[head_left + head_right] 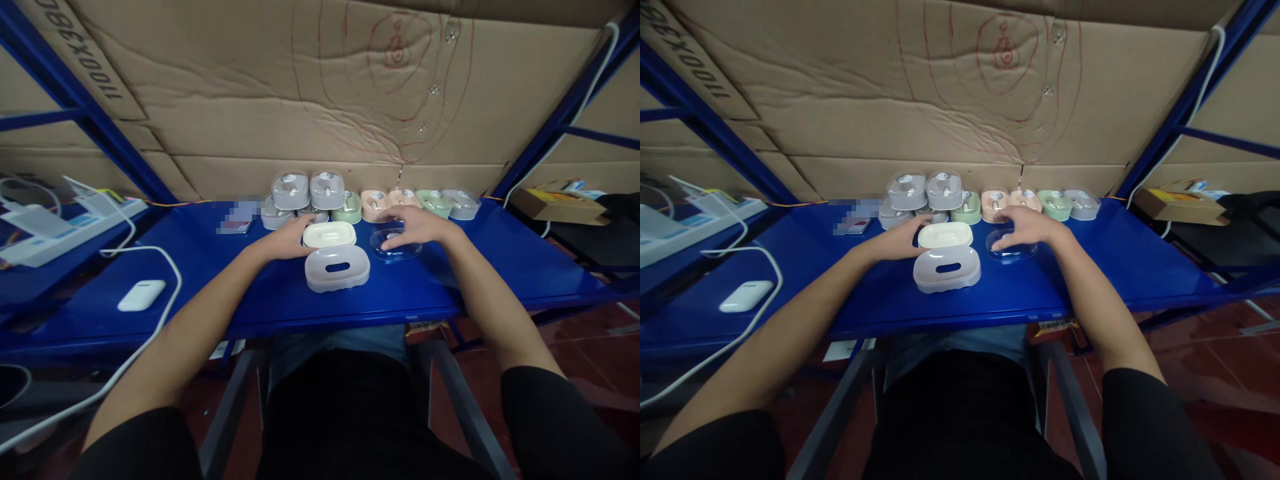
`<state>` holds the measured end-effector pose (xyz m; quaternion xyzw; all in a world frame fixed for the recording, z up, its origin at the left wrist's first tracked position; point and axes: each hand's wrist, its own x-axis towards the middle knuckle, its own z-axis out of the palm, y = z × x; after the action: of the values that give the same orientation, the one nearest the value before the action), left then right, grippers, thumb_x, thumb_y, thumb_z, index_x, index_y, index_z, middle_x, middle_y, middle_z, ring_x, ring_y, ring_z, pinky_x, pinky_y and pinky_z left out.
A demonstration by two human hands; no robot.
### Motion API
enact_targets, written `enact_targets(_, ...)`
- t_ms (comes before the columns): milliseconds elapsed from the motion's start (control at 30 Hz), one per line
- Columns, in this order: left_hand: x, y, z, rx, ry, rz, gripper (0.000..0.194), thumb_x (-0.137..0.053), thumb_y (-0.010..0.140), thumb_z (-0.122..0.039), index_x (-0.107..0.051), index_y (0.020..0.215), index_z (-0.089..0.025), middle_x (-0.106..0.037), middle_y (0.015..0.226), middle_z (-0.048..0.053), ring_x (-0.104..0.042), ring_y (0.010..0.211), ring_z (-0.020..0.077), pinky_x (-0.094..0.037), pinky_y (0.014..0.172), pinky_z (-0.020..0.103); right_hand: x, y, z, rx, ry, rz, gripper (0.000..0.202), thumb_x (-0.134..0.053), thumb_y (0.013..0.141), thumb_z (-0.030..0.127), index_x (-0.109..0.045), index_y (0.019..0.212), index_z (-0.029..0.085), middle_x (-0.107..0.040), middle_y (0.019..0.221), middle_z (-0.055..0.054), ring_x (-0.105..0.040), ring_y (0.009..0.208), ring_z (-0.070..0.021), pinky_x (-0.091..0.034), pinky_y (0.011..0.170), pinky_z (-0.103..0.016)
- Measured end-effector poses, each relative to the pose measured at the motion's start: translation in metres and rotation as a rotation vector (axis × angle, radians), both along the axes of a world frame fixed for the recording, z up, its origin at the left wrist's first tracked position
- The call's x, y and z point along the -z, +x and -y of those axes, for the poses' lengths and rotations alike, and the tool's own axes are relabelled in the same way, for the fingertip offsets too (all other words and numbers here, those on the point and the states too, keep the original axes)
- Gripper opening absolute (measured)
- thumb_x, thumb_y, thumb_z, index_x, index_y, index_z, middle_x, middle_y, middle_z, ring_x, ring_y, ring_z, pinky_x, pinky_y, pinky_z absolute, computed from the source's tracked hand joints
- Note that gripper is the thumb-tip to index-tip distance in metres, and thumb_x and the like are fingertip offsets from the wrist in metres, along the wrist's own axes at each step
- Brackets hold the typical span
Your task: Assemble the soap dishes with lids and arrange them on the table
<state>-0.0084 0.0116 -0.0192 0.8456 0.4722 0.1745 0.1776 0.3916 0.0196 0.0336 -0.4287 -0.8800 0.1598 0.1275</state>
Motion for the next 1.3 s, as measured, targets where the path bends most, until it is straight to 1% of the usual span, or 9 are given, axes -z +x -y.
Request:
enact_targets(100,0.0,0.0,0.0,0.001,0.007,-0.002,0.111,-0.085,0.081,-0.071,-0.05,0.169,-0.014,-0.064,0.17,0.031,-0.062,0.159,0.0542,-0.05,0.131,0.072,0.005,0.007,-0.006,0.046,-0.151,0.149,0.11,-0.108,0.056,0.068,-0.079,0.153,0.025,-0.077,0.159,-0.017,-0.073,0.145,-0.0511,-0.061,0.124,-0.064)
enact_targets(167,0.001,0.0,0.0,0.001,0.009,0.001,0.11,-0.085,0.082,-0.071,-0.05,0.169,-0.015,-0.065,0.17,0.031,-0.062,0.158,0.0543,-0.05,0.13,0.072,0.01,0.007,-0.009,0.064,-0.181,0.208,0.112,-0.11,0.053,0.062,-0.079,0.154,0.027,-0.079,0.155,-0.016,-0.075,0.14,-0.0506,-0.065,0.118,-0.063)
enact_targets(267,0.002,0.0,-0.001,0.004,0.013,-0.004,0.109,-0.085,0.081,-0.069,-0.051,0.17,-0.015,-0.064,0.171,0.031,-0.061,0.159,0.0549,-0.049,0.131,0.073,0.011,0.006,-0.008,0.048,-0.138,0.239,0.1,-0.106,0.062,0.065,-0.08,0.151,0.029,-0.083,0.144,-0.014,-0.08,0.128,-0.0468,-0.067,0.111,-0.062)
enact_targets(400,0.003,-0.001,-0.003,0.004,0.024,0.007,0.108,-0.088,0.08,-0.067,-0.054,0.169,-0.017,-0.065,0.17,0.029,-0.061,0.16,0.0558,-0.048,0.132,0.074,0.005,-0.008,0.006,-0.045,0.041,0.081,0.097,-0.095,0.078,0.076,-0.075,0.159,0.025,-0.079,0.148,-0.017,-0.075,0.134,-0.0462,-0.06,0.121,-0.065)
enact_targets(500,0.006,0.0,-0.004,0.009,0.046,0.021,0.103,-0.09,0.08,-0.067,-0.058,0.166,-0.021,-0.065,0.171,0.026,-0.06,0.16,0.0565,-0.048,0.132,0.075,0.008,-0.036,0.027,-0.11,0.229,-0.08,0.099,-0.087,0.088,0.082,-0.069,0.166,0.024,-0.072,0.154,-0.02,-0.069,0.142,-0.0483,-0.055,0.125,-0.068)
enact_targets(633,0.012,0.004,-0.003,0.017,0.063,0.036,0.102,-0.088,0.083,-0.069,-0.056,0.167,-0.022,-0.064,0.172,0.026,-0.059,0.161,0.0572,-0.047,0.133,0.076,0.024,-0.079,0.055,-0.189,0.317,-0.11,0.102,-0.083,0.093,0.084,-0.066,0.17,0.019,-0.07,0.147,-0.022,-0.072,0.128,-0.0438,-0.062,0.112,-0.061)
enact_targets(800,0.014,0.011,0.001,-0.007,0.039,0.013,0.108,-0.085,0.085,-0.076,-0.05,0.17,-0.019,-0.058,0.176,0.029,-0.054,0.163,0.0598,-0.045,0.132,0.081,0.039,-0.099,0.071,-0.328,0.341,-0.067,0.095,-0.084,0.095,0.077,-0.067,0.169,0.02,-0.072,0.141,-0.019,-0.071,0.121,-0.0394,-0.063,0.106,-0.056)
enact_targets(1067,0.009,0.014,0.006,-0.021,0.039,0.009,0.11,-0.084,0.083,-0.076,-0.049,0.171,-0.02,-0.056,0.179,0.028,-0.049,0.167,0.0615,-0.043,0.135,0.082,0.044,-0.095,0.063,-0.364,0.266,-0.094,0.087,-0.086,0.095,0.075,-0.07,0.166,0.026,-0.071,0.139,-0.016,-0.07,0.121,-0.0368,-0.062,0.106,-0.053)
enact_targets(1300,0.009,0.014,0.007,-0.008,0.051,-0.015,0.108,-0.083,0.086,-0.073,-0.046,0.174,-0.022,-0.057,0.179,0.026,-0.051,0.166,0.0583,-0.044,0.135,0.079,0.046,-0.096,0.063,-0.388,0.206,-0.08,0.099,-0.087,0.096,0.074,-0.062,0.175,0.021,-0.07,0.146,-0.02,-0.07,0.127,-0.0394,-0.061,0.114,-0.058)
